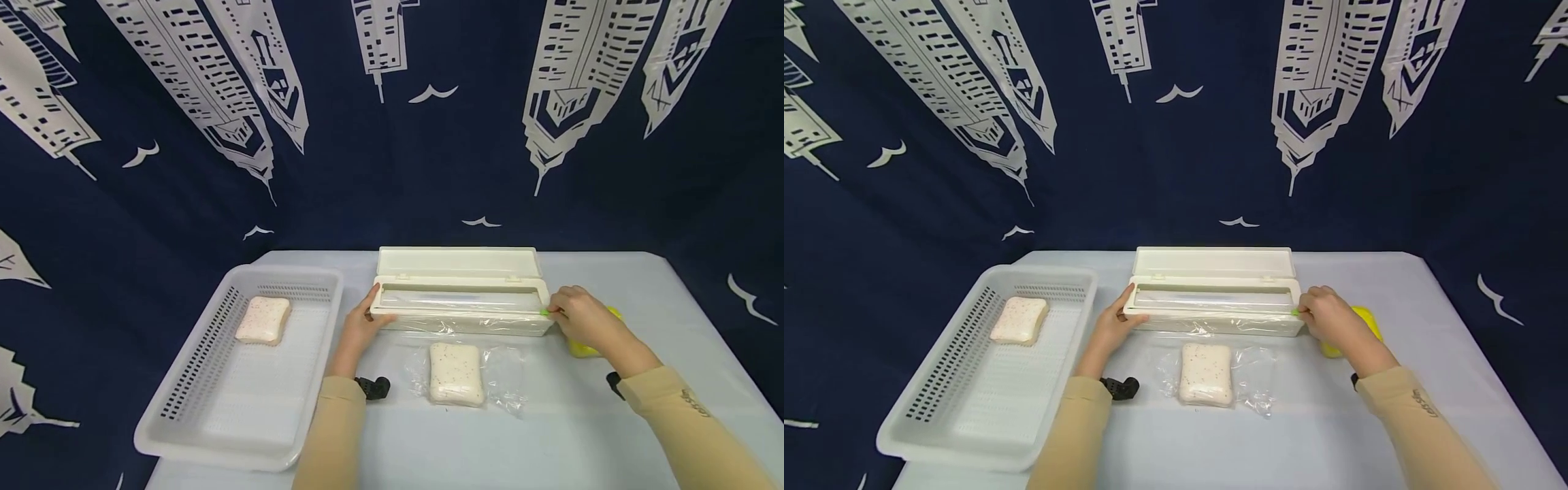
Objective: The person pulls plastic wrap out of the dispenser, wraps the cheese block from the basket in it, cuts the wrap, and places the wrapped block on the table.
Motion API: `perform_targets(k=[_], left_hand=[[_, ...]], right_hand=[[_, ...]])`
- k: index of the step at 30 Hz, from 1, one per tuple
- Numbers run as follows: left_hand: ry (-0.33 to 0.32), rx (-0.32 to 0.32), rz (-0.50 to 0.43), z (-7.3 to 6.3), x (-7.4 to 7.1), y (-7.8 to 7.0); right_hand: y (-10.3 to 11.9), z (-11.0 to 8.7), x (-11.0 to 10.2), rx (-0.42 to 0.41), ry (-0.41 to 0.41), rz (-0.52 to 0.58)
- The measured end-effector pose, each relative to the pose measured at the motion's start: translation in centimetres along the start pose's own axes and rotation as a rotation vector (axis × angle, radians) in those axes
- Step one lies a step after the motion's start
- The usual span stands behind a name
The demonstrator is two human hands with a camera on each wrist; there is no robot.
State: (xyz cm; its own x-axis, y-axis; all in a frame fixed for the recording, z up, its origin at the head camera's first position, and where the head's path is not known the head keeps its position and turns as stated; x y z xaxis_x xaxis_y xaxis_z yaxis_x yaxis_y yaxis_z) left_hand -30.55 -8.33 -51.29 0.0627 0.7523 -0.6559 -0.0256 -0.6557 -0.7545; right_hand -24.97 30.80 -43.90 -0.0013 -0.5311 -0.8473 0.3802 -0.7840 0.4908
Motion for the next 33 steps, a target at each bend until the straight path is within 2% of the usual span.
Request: perform_targets(k=[8,12,15,20,22,25,29,33], left_hand=[[0.013,-0.008,0.016,-0.5,-0.5,0.8],[0.035,-0.002,0.042,-0.8,-0.4,1.0],[0.042,0.002,0.058,-0.9,-0.3,1.0],[0.042,-0.011,0.038,-1.2,-0.4,0.2],[0.041,-0.017,0.019,-1.4,-0.4,-0.2],[0.012,0.0,0.016,-1.8,-0.5,-0.8],[-0.075,0.056,0.01,-2.1,-0.4,-1.5],[-0.158,0.095,-0.008,-2.3,-0.3,-2.1]], right_hand=[[0.4,0.1,1.0,0.079,-0.037,0.047],[0.5,-0.6,1.6,0.168,-0.085,0.105],[0.7,-1.2,1.9,0.249,-0.166,0.153],[1.5,-2.0,2.2,0.376,-0.396,0.211],[1.9,-2.4,2.4,0.456,-0.431,0.247],[2.3,-2.8,2.8,0.597,-0.364,0.333],[2.2,-3.1,3.3,0.733,-0.283,0.436],[2.1,-3.1,4.0,0.822,-0.304,0.604]])
Point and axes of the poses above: each hand's wrist, its own z-axis towards the middle knuckle, its own x-axis out of the palm, y = z × x, the point moved 2 cm from there along z, towards the middle knuckle, and after that the axes turned 15 degrees about z, right-handed, at the moved point
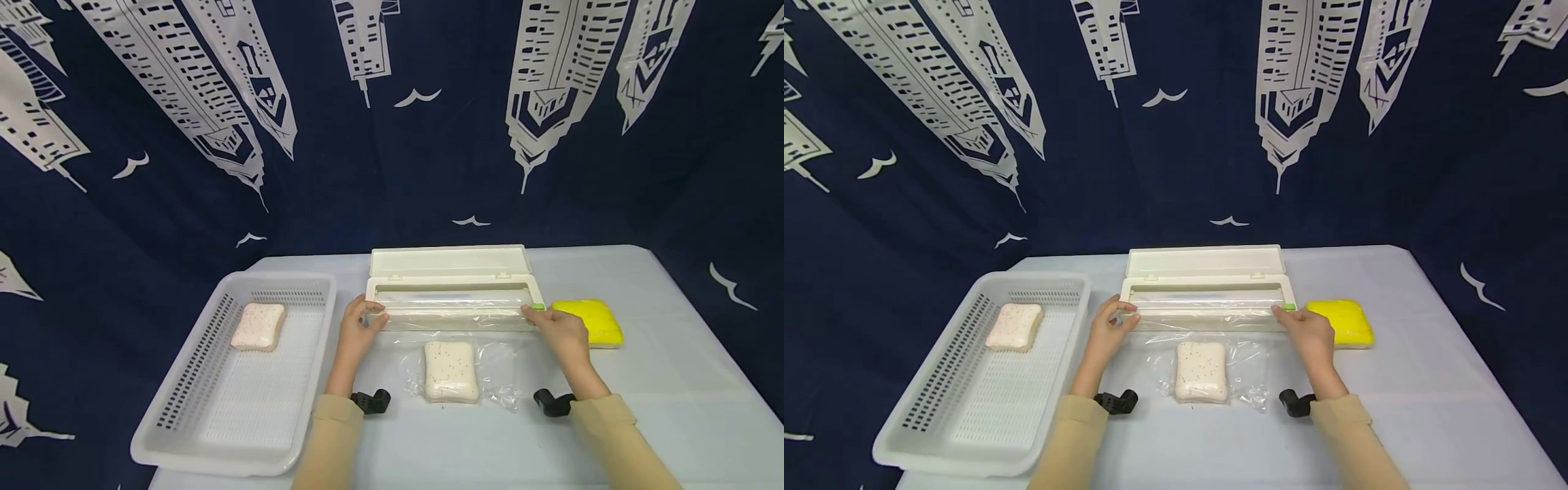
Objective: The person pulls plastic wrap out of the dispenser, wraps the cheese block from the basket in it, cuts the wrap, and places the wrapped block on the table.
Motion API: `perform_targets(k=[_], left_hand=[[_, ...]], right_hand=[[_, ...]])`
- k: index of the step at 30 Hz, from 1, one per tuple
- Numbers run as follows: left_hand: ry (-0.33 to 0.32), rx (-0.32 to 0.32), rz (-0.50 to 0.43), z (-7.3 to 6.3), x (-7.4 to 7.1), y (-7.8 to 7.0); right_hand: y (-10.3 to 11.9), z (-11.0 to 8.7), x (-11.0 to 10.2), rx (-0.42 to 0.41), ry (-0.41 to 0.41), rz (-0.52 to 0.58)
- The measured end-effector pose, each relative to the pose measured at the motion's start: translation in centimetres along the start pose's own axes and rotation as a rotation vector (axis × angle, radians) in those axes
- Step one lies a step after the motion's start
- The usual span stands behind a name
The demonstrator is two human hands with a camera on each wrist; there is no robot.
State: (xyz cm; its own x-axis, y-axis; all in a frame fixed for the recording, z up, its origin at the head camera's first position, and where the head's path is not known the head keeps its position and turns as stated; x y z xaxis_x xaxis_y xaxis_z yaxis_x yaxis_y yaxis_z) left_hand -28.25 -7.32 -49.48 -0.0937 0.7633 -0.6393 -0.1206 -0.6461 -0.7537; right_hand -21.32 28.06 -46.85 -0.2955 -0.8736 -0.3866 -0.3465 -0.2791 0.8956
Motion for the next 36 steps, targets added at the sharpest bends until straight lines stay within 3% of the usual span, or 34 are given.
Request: perform_targets(k=[5,12,18,28,31,36], left_hand=[[-0.066,0.005,0.011,-0.3,-0.4,-0.7],[-0.05,-0.028,-0.026,-0.7,-1.1,-1.5],[-0.011,-0.094,-0.1,-0.8,-1.5,-1.7],[-0.001,-0.079,-0.129,-1.5,-2.7,-2.0],[0.011,-0.051,-0.109,-2.3,-3.0,-2.0],[0.027,0.031,0.027,-4.6,-3.5,-2.1]], right_hand=[[0.0,0.0,0.7,0.067,0.011,0.187],[0.9,0.0,0.3,0.043,-0.02,0.292],[1.3,0.1,-0.2,-0.009,0.014,0.269],[1.8,-0.9,-1.2,-0.075,0.086,0.173],[1.5,-1.6,-1.6,-0.091,0.126,0.169],[0.4,-2.9,-2.3,-0.113,0.192,0.1]])
Point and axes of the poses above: each hand's wrist, its own z-axis towards the middle knuckle, its own x-axis out of the palm, y = z × x, the point moved 2 cm from there along z, towards the middle knuckle, and after that the axes turned 15 degrees about z, right-handed, at the moved point
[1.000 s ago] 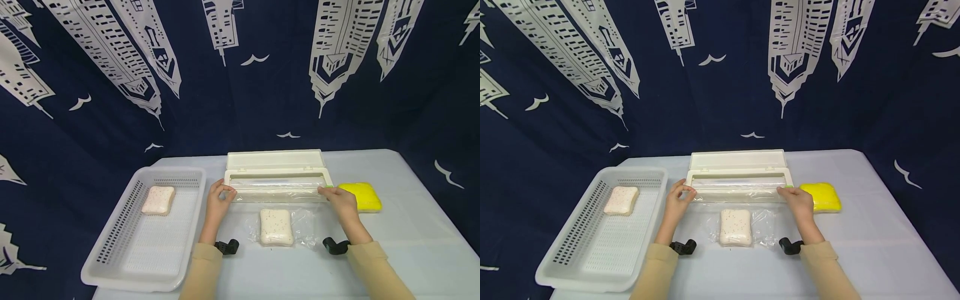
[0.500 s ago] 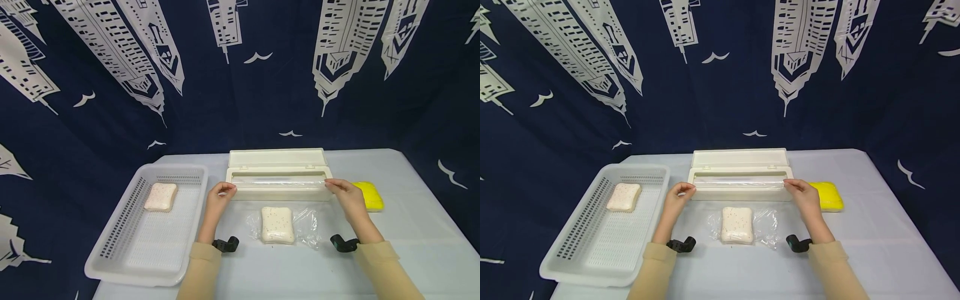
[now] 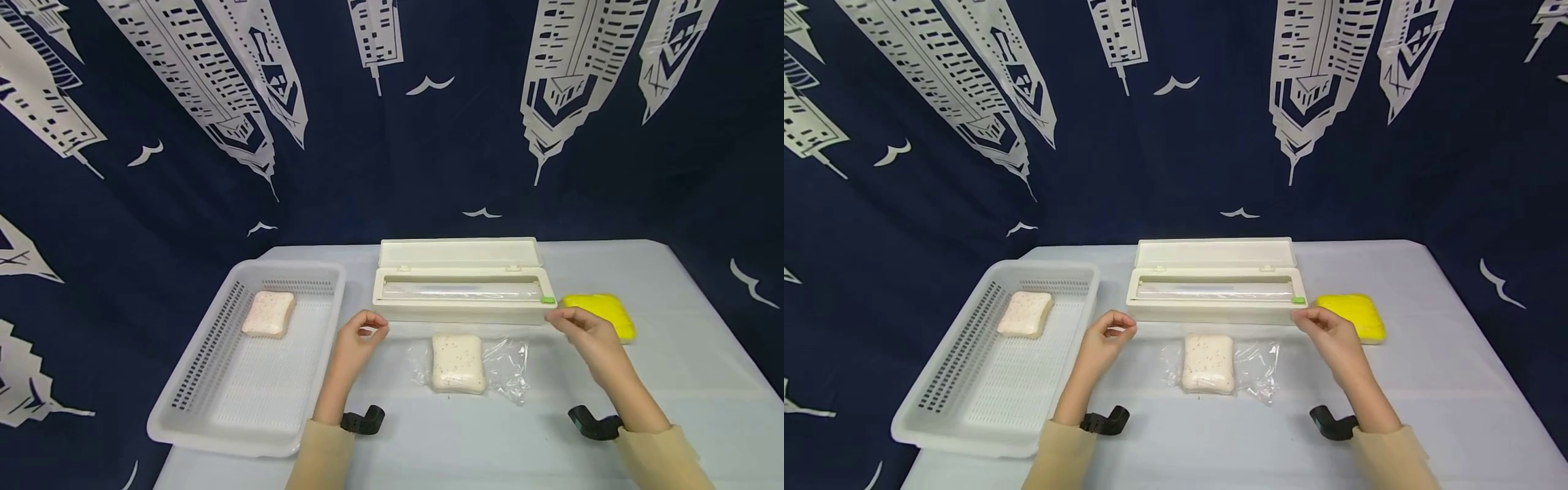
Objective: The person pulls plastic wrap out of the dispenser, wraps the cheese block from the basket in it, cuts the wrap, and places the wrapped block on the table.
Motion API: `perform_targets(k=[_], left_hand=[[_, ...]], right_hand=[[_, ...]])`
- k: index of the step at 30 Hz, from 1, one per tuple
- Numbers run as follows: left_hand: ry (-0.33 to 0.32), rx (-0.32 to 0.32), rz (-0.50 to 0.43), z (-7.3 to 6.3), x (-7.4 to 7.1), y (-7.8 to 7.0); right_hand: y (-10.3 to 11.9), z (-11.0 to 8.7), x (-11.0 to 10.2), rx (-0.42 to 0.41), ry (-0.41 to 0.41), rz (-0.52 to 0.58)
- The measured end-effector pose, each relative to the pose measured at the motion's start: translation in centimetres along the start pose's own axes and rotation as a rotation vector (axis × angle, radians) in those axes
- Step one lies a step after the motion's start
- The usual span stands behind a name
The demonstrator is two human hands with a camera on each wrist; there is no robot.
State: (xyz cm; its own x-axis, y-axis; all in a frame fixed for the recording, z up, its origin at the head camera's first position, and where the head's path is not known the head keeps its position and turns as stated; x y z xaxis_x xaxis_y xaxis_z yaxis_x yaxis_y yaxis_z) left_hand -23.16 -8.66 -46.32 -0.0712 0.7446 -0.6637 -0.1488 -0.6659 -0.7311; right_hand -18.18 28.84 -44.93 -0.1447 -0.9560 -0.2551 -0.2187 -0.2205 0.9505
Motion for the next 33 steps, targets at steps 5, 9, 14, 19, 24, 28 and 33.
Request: perform_targets(k=[5,9,14,19,24,28,33], left_hand=[[0.035,0.074,0.133,-2.1,-0.3,0.0],[0.058,0.129,0.218,-3.4,-0.3,0.5],[0.089,0.166,0.276,-4.3,-0.1,1.4],[0.128,0.161,0.318,-5.2,0.4,2.3],[0.127,0.17,0.395,-5.9,1.2,2.8],[0.141,0.164,0.469,-6.2,1.7,3.0],[0.145,0.18,0.54,-6.2,2.4,3.2]], right_hand=[[-1.1,-1.8,-0.8,-0.031,0.005,-0.152],[-1.8,-2.8,-0.9,-0.066,-0.009,-0.273],[-2.8,-3.6,-0.6,-0.136,0.011,-0.369],[-4.0,-4.0,-0.3,-0.159,0.063,-0.417],[-5.0,-4.1,0.1,-0.15,0.112,-0.461],[-5.7,-4.1,0.6,-0.213,0.121,-0.513],[-6.3,-3.9,1.3,-0.26,0.122,-0.561]])
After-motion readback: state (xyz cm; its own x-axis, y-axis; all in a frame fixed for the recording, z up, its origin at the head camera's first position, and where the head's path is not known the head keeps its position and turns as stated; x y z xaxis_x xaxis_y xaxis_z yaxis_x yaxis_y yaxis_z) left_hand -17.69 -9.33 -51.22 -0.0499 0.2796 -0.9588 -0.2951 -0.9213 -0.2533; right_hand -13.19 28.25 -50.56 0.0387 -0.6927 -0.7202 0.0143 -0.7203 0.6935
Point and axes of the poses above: each hand's wrist, its own z-axis towards the middle knuckle, its own x-axis out of the palm, y = z × x, the point moved 2 cm from there along z, towards the middle knuckle, and after that the axes turned 15 degrees about z, right-handed, at the moved point
